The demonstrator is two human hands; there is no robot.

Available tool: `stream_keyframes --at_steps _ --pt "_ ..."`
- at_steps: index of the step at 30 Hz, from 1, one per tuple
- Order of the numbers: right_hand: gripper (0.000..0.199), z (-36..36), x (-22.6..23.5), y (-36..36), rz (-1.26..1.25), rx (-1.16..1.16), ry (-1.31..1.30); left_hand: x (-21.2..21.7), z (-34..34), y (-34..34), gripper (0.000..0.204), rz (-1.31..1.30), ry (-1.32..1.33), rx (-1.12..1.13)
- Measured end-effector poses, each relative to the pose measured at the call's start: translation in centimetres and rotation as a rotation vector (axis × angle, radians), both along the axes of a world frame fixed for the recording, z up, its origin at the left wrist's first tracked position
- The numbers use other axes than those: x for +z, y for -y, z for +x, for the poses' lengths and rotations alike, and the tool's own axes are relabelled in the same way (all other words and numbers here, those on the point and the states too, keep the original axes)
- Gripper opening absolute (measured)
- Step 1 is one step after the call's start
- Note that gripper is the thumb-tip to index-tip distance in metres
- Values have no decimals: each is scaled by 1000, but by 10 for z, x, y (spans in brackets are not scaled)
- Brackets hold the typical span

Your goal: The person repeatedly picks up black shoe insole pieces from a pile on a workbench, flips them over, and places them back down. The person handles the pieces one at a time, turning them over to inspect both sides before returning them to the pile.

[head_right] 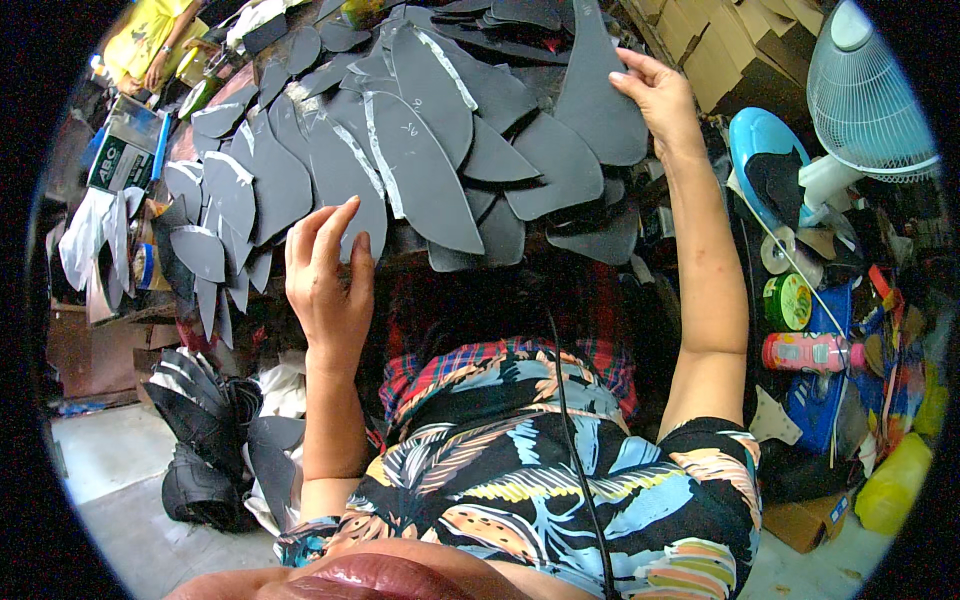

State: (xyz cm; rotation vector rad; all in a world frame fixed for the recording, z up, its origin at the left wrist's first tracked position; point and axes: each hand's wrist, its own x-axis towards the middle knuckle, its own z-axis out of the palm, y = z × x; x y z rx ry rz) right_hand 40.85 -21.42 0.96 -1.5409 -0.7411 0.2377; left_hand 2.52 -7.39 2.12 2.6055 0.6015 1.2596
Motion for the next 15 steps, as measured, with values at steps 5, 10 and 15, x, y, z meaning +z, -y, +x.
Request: stream_keyframes --at_steps 5,10,15 --pt "39 3 13 15 143 -225 238 -2 -3 -1 36 14 -31 -26" --pt "39 -22 46 18 395 -232 336 -5 -19 -5 32 -5 -55 33" --pt "44 -80 49 -5 219 198 145 -8 -30 -7 46 -21 -131 13"
